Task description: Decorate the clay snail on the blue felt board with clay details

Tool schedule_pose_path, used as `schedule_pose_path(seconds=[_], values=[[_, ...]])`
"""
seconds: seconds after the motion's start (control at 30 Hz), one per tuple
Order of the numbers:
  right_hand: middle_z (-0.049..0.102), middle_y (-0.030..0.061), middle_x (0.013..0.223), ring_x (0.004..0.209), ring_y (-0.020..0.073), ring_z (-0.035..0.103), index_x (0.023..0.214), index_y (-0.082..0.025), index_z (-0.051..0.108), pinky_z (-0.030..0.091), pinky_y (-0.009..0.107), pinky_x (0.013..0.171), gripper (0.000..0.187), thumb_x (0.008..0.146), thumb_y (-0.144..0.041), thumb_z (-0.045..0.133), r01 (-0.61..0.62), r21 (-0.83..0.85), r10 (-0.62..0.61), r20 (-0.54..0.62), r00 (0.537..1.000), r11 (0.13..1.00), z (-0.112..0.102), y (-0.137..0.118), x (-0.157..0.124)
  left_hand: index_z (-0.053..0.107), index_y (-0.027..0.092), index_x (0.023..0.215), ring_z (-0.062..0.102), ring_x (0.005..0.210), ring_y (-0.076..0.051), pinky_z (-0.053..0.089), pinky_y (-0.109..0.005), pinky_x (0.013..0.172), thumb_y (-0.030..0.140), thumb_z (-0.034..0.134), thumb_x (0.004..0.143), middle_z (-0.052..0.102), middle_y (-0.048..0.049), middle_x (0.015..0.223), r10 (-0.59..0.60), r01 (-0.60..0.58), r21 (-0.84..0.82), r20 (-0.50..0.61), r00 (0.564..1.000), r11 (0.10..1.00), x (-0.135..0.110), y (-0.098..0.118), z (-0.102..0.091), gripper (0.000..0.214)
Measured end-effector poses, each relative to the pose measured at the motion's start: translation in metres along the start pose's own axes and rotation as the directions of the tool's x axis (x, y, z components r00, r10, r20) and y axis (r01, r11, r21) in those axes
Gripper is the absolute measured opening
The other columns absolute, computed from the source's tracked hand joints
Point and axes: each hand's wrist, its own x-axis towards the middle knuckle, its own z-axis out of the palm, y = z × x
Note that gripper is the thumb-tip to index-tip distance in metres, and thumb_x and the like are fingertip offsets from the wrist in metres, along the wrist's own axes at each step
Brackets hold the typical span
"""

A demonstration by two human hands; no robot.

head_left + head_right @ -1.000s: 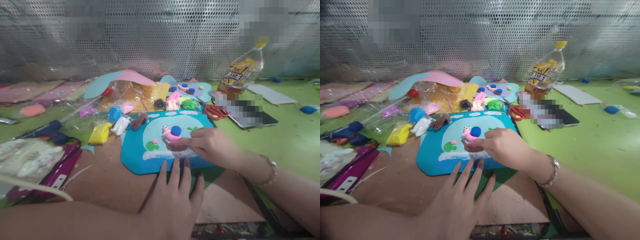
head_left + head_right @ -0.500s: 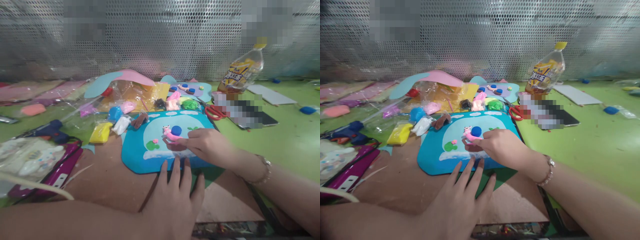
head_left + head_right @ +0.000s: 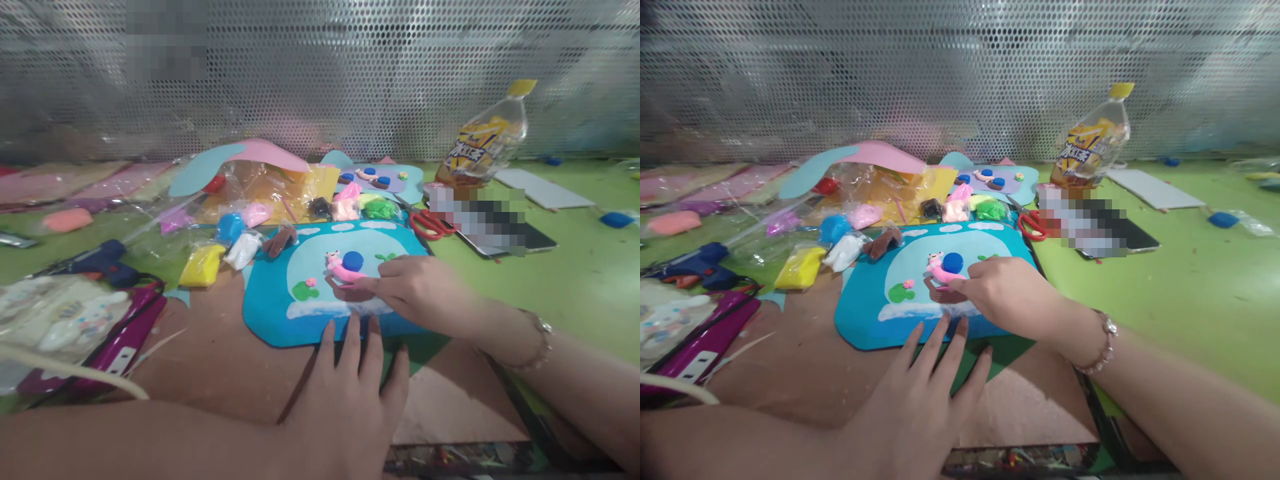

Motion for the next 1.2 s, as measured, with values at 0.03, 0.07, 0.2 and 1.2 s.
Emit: schedule_pose_path(seconds=[0.03, 0.07, 0.2, 1.2], values=[[0.053, 0.0013, 0.062, 0.058, 0.0133, 0.044, 0.125, -0.025, 0.054, 0.025, 0.026, 0.052, 0.037, 0.091, -0.02, 0.039, 0.001, -0.003, -0.001, -0.003, 1.0, 1.0, 0.0, 0.0, 0.0, 0.048, 0.025, 0.123, 0.049, 0.116, -0.035, 0.042, -0.052, 0.089, 0.028, 0.036, 0.093, 0.053, -0.0136, 0.126, -0.007, 0.007, -0.001, 0.002, 1.0, 1.0, 0.0, 0.0, 0.0, 0.032], [0.053, 0.0012, 0.062, 0.057, 0.013, 0.044, 0.124, -0.025, 0.055, 0.025, 0.026, 0.052, 0.036, 0.091, -0.02, 0.039, 0.002, -0.005, -0.002, -0.007, 1.0, 1.0, -0.001, 0.001, 0.0, 0.049, 0.025, 0.122, 0.049, 0.116, -0.035, 0.042, -0.052, 0.089, 0.027, 0.036, 0.093, 0.053, -0.0135, 0.126, -0.009, 0.009, -0.002, 0.001, 1.0, 1.0, 0.0, 0.0, 0.001, 0.032], [0.052, 0.0013, 0.062, 0.058, 0.0128, 0.045, 0.114, -0.025, 0.062, 0.025, 0.025, 0.051, 0.033, 0.09, -0.019, 0.04, -0.002, 0.009, 0.002, -0.048, 0.999, 1.0, -0.002, 0.001, -0.002, 0.048, 0.025, 0.124, 0.048, 0.116, -0.036, 0.04, -0.052, 0.089, 0.027, 0.036, 0.093, 0.051, -0.0151, 0.127, -0.007, 0.007, -0.001, 0.022, 1.0, 1.0, 0.001, 0.0, -0.001, 0.033], [0.062, 0.0047, 0.082, 0.077, 0.015, 0.053, 0.101, -0.017, 0.062, 0.042, 0.031, 0.073, 0.026, 0.09, -0.011, 0.039, 0.166, 0.29, -0.108, -0.206, 0.972, 0.943, -0.004, -0.004, -0.001, 0.055, 0.011, 0.116, 0.054, 0.105, -0.033, 0.043, -0.047, 0.089, 0.032, 0.038, 0.09, 0.061, -0.0113, 0.106, 0.286, -0.268, 0.141, -0.126, 0.95, 0.953, -0.01, 0.0, -0.011, 0.038]])
